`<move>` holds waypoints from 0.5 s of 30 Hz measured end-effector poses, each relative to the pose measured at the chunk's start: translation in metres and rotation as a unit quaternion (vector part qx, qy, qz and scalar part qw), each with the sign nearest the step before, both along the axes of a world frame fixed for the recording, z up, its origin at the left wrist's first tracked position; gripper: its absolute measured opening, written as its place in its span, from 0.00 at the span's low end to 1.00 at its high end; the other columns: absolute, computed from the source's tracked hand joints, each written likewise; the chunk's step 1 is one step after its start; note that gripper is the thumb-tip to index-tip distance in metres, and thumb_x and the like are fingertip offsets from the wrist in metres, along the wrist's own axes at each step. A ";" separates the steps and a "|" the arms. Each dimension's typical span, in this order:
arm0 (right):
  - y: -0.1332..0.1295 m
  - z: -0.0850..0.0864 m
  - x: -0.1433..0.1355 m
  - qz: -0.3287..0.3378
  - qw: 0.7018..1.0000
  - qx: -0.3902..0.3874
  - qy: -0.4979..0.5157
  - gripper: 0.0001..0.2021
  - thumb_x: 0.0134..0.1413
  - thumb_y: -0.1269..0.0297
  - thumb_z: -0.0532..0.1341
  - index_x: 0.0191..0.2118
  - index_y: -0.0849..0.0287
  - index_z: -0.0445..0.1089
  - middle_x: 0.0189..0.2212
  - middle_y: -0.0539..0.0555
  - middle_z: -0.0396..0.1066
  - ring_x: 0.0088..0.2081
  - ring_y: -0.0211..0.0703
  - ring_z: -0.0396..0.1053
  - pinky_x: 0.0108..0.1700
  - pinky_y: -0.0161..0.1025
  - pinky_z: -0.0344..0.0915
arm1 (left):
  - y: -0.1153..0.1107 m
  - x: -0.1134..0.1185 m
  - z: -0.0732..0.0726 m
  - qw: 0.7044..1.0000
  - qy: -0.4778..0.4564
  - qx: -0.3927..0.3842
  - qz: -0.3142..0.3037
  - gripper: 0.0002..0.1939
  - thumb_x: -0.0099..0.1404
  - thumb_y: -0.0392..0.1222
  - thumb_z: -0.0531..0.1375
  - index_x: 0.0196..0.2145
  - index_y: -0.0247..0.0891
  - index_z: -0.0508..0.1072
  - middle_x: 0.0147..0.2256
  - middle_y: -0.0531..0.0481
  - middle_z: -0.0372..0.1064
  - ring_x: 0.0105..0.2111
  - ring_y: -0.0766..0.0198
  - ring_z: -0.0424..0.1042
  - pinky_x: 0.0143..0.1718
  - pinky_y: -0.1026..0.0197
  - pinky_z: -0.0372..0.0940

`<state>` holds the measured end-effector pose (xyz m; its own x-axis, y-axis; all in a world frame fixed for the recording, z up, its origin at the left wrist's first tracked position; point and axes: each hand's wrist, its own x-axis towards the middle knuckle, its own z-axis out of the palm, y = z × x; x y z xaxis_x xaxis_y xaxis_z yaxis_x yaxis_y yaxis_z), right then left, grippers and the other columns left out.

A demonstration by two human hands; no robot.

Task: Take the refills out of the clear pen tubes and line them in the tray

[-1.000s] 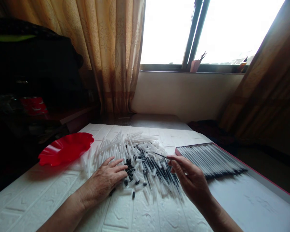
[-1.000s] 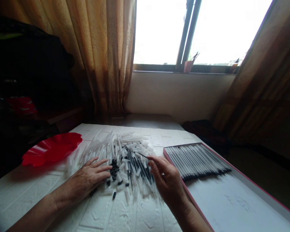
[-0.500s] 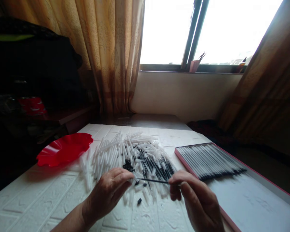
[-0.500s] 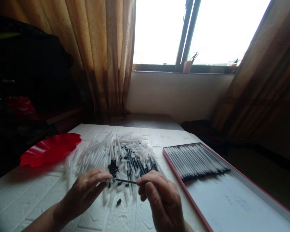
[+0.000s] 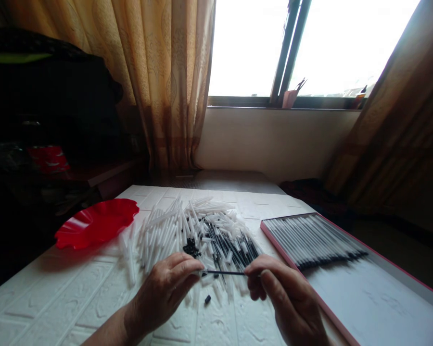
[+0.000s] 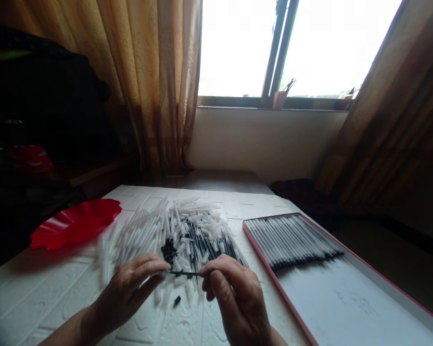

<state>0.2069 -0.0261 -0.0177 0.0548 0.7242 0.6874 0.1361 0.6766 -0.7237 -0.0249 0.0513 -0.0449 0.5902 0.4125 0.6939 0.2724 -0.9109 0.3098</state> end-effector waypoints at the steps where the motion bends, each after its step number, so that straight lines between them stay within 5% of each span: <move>1: 0.001 -0.001 0.000 0.002 1.000 -0.003 0.001 0.12 0.68 0.61 0.55 0.39 0.55 0.75 0.24 0.50 0.69 0.22 0.37 0.66 0.23 0.33 0.64 | -0.001 0.000 0.000 1.000 -0.001 0.001 -0.001 0.12 0.70 0.30 0.55 0.48 0.41 0.68 0.35 0.47 0.73 0.33 0.64 0.75 0.36 0.65 0.70; 10: -0.001 0.003 -0.002 0.033 0.998 -0.013 -0.049 0.12 0.69 0.63 0.52 0.43 0.53 0.74 0.24 0.49 0.70 0.23 0.36 0.67 0.25 0.32 0.65 | -0.009 0.001 0.001 1.000 0.013 -0.018 -0.011 0.17 0.69 0.31 0.56 0.53 0.44 0.67 0.35 0.47 0.73 0.30 0.65 0.74 0.31 0.65 0.69; 15: 0.008 -0.012 -0.009 0.059 0.972 -0.054 -0.221 0.20 0.62 0.69 0.55 0.60 0.56 0.62 0.36 0.54 0.75 0.28 0.38 0.72 0.35 0.36 0.70 | -0.018 0.005 0.001 0.994 -0.039 -0.099 -0.024 0.14 0.69 0.33 0.57 0.51 0.45 0.71 0.35 0.48 0.75 0.32 0.63 0.75 0.34 0.64 0.69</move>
<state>0.1981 -0.0184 -0.0292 -0.3157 0.7767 0.5451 0.3754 0.6298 -0.6800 -0.0201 0.0335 -0.0436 0.5599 0.5191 0.6458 0.1987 -0.8408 0.5036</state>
